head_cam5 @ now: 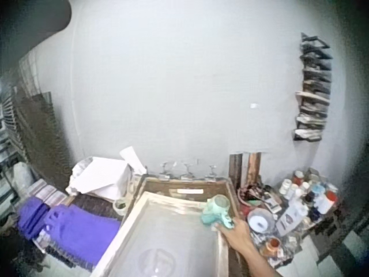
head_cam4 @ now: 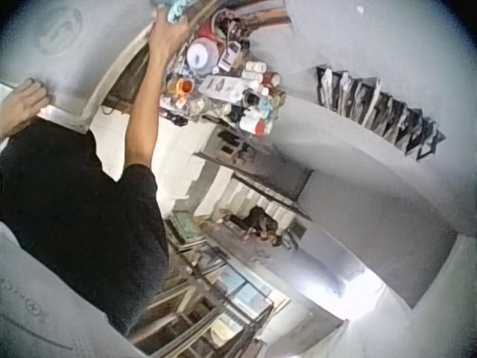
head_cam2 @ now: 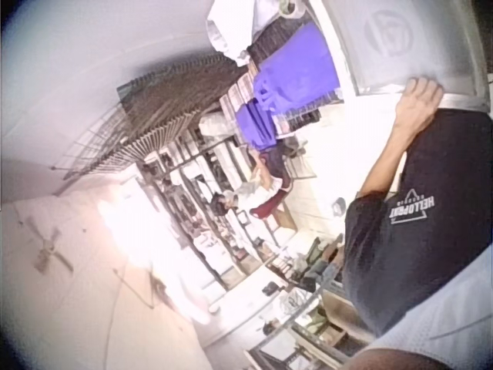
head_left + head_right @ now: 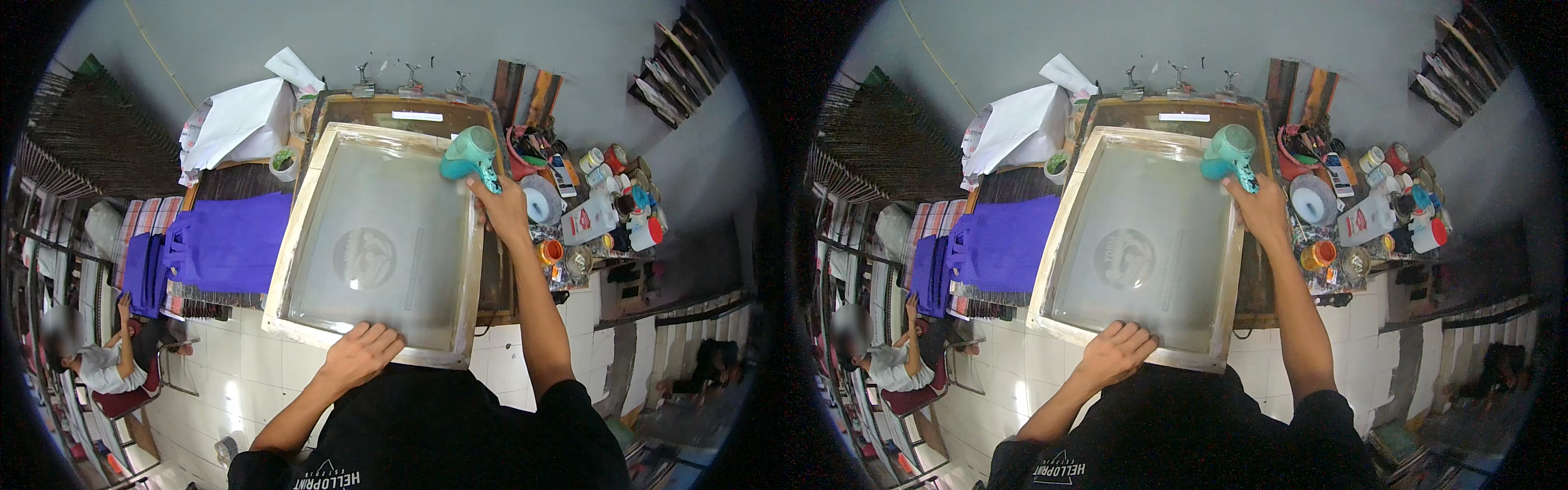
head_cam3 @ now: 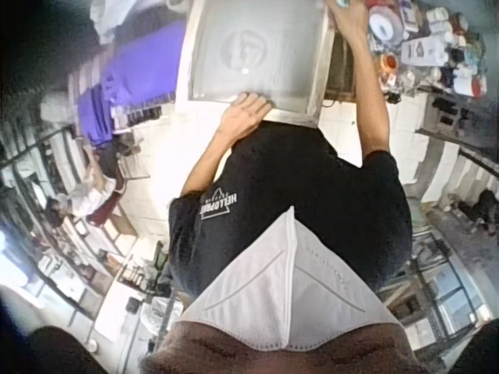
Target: The person uses a hairdryer to dry a silk screen frame and then applies clear tape to secure a transparency film onto the mesh surface.
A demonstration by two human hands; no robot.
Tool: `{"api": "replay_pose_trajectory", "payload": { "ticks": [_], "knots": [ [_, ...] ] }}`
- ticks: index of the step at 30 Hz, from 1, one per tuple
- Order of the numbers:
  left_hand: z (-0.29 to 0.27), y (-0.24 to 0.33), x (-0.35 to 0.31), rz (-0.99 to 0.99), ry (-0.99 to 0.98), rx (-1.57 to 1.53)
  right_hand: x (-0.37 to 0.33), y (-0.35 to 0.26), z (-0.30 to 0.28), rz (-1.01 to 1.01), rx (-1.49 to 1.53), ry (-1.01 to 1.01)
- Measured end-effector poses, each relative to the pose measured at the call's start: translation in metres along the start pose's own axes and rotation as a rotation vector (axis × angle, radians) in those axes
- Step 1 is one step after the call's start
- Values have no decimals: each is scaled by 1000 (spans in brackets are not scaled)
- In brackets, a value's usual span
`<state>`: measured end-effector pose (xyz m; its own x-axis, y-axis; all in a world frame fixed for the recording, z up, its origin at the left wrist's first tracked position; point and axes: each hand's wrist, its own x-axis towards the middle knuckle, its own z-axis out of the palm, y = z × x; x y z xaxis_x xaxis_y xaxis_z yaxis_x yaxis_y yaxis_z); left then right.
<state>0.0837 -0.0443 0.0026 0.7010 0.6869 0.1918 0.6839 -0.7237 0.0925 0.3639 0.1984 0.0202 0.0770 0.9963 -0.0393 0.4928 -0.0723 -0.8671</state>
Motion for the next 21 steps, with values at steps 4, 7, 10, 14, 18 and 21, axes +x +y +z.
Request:
{"api": "replay_pose_trajectory", "payload": {
  "ticks": [4, 7, 10, 14, 18, 21],
  "knots": [
    [1, -1, -1, 7, -13, 12, -19, -2, -6, -13, 84, 12],
    [-1, -1, 2, 18, -2, -15, -30, -1, -11, 0, 68, 0],
    [0, -2, 0, 23, -2, -9, -46, -9, -14, 20, 63, -54],
    [1, -1, 0, 15, 17, 8, -72, -19, -23, 45, 54, -148],
    [5, -1, -6, 5, -53, 3, -95, -19, -32, 46, 32, -228],
    [4, -1, -7, 0, -61, 17, -114, -20, -37, 65, 14, -296]
  ]
}}
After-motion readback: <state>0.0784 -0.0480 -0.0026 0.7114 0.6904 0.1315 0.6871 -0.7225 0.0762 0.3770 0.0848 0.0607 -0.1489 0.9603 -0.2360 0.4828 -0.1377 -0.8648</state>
